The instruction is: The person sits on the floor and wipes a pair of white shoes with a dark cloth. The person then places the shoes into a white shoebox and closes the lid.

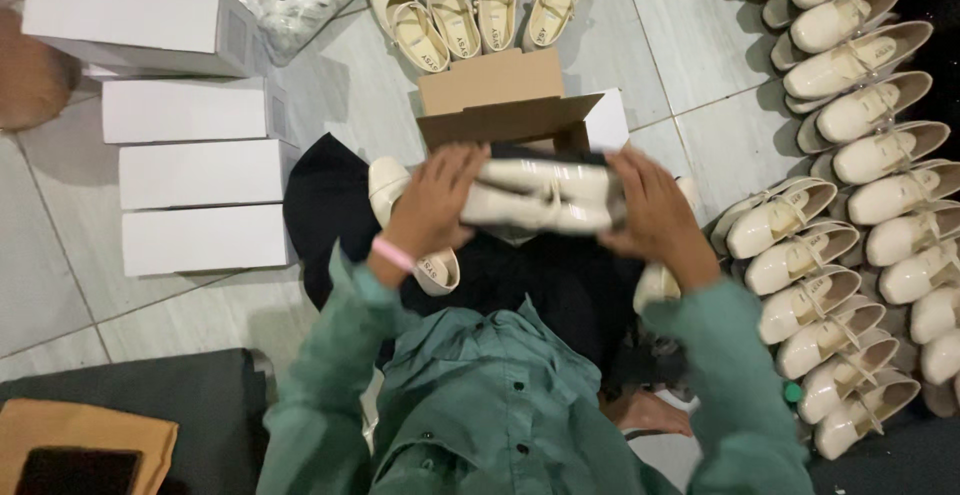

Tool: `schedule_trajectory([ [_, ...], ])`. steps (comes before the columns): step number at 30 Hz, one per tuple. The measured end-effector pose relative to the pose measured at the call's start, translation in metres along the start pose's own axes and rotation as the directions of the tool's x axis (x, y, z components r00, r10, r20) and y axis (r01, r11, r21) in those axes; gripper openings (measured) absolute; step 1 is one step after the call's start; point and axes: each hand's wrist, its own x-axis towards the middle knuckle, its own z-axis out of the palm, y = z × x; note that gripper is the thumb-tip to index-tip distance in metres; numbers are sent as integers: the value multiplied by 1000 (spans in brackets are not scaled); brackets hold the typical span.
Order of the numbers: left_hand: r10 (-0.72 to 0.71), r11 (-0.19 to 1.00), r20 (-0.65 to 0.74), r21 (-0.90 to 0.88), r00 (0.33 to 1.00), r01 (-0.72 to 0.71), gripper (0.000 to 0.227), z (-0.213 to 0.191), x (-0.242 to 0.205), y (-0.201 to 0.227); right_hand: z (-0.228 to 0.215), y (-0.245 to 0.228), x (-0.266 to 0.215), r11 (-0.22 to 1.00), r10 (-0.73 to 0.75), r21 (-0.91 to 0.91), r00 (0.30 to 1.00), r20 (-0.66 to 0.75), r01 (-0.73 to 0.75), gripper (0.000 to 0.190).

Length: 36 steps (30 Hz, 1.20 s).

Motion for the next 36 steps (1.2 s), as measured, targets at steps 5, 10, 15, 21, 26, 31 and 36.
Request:
schedule_trajectory([
  [5, -146, 989, -109, -11, 983, 146, 111, 11, 26, -32, 29, 26, 75, 996, -17, 86, 998, 60, 12, 110],
  [10, -145, 989, -53, -39, 988, 143, 113, 28, 20, -44, 34, 42, 82, 983, 28, 172, 981, 192, -62, 110],
  [15, -111, 989, 17, -94, 994, 112, 114, 34, 8, -43, 49, 56, 70, 987, 84, 100, 933, 351, -127, 109],
  [21, -96, 987, -21, -132, 995, 93, 122, 50, 18, -44, 67, 76, 54, 924, -5, 373, 975, 223, -81, 115],
  [26, -79, 980, 9, -181, 997, 80, 119, 51, 13, -61, 75, 87, 54, 892, -41, 446, 969, 243, -75, 115],
  [31, -197, 943, 156, -239, 968, 230, 112, 52, 8, -62, 77, 94, 58, 898, 51, 399, 947, 318, -182, 101],
  [36, -217, 945, -28, -256, 976, 202, 99, 67, -3, -73, 88, 108, 43, 905, 104, 399, 987, 126, -146, 90],
])
